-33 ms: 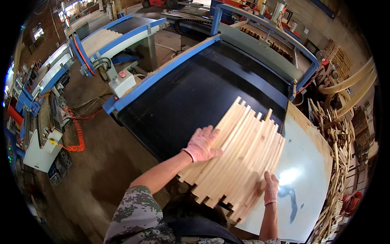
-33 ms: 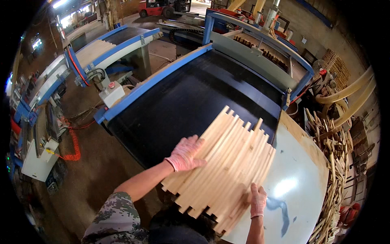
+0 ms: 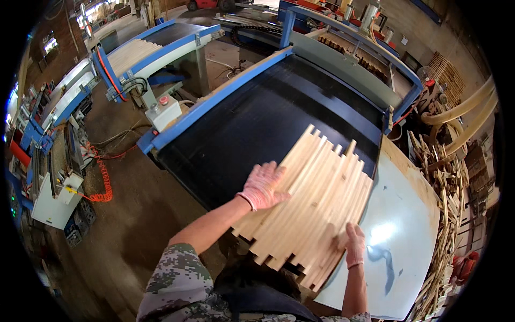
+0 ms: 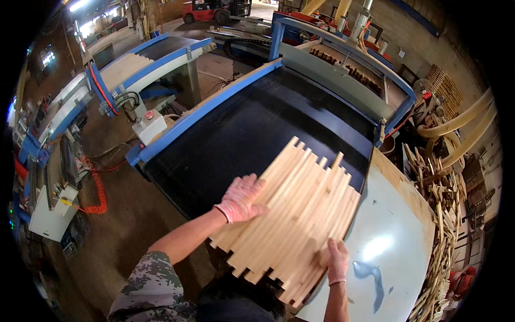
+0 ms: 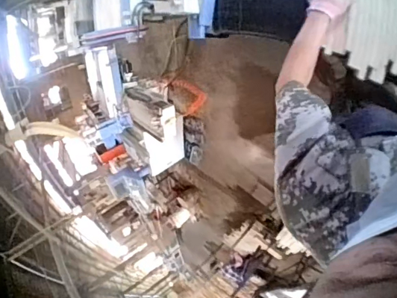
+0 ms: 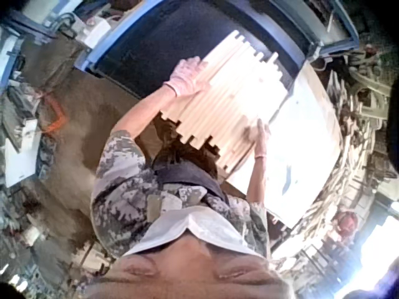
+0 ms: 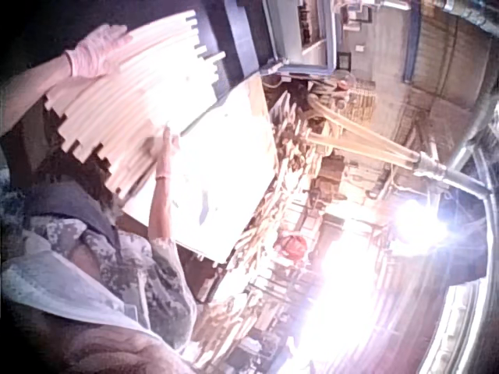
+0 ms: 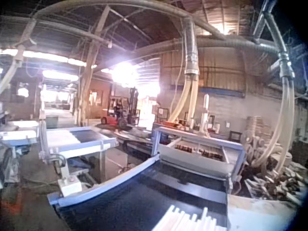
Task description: The person repeatedly picks up bundles of light-colored wooden planks from a table and places them onto a conveyor belt. The planks are handled by hand and arranged in neat stacks on the moving belt.
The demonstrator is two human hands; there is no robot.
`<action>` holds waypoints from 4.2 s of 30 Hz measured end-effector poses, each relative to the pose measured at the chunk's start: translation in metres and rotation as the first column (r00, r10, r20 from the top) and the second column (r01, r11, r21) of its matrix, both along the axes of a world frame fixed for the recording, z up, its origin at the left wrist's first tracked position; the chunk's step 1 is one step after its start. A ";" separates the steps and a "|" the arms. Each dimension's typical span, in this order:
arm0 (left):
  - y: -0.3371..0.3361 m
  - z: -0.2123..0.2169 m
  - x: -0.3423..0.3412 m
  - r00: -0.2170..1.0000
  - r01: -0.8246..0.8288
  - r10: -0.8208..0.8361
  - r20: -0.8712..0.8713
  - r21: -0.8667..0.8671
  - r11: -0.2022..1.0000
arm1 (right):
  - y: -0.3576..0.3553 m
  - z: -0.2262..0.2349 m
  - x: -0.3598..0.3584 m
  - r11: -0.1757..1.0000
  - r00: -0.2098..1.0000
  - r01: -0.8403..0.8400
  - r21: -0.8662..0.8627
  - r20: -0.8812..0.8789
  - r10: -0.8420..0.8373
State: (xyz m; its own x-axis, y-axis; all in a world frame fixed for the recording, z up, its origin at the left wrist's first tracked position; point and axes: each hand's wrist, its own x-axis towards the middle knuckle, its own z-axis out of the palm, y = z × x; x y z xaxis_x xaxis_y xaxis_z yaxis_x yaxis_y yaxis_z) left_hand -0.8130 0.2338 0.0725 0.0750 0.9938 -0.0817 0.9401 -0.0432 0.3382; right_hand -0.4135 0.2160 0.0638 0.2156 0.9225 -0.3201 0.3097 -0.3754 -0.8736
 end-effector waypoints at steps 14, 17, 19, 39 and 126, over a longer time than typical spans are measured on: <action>0.073 -0.022 -0.278 0.913 -0.308 0.350 -0.212 0.208 0.928 | 0.099 -0.061 -0.360 0.851 0.953 -0.298 0.432 0.085 0.291; 0.071 -0.034 -0.289 0.917 -0.262 0.339 -0.208 0.326 0.908 | 0.081 -0.003 -0.356 0.915 0.730 -0.330 0.232 -0.551 0.404; 0.074 -0.042 -0.272 0.915 -0.277 0.367 -0.166 0.401 0.873 | 0.096 -0.046 -0.327 0.826 0.731 -0.424 0.371 -0.399 0.554; -0.046 0.009 0.123 0.451 0.192 -0.224 0.864 0.151 0.970 | -0.343 -0.167 0.016 0.950 0.793 -0.175 -0.259 -0.609 -0.020; -1.294 -0.287 1.168 0.581 0.735 -0.377 0.722 -0.664 -0.138 | -1.672 -0.298 0.538 -0.962 -0.954 0.218 -0.164 -0.242 -0.175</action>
State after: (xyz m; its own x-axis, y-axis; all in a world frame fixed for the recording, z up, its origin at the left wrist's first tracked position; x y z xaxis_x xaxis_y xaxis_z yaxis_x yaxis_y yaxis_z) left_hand 0.3553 -1.0599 -0.2148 0.7457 -0.2399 -0.6216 0.6324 -0.0387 0.7737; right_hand 0.1249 -1.4558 -0.2345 0.0609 -0.8582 -0.5097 -0.1989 0.4900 -0.8487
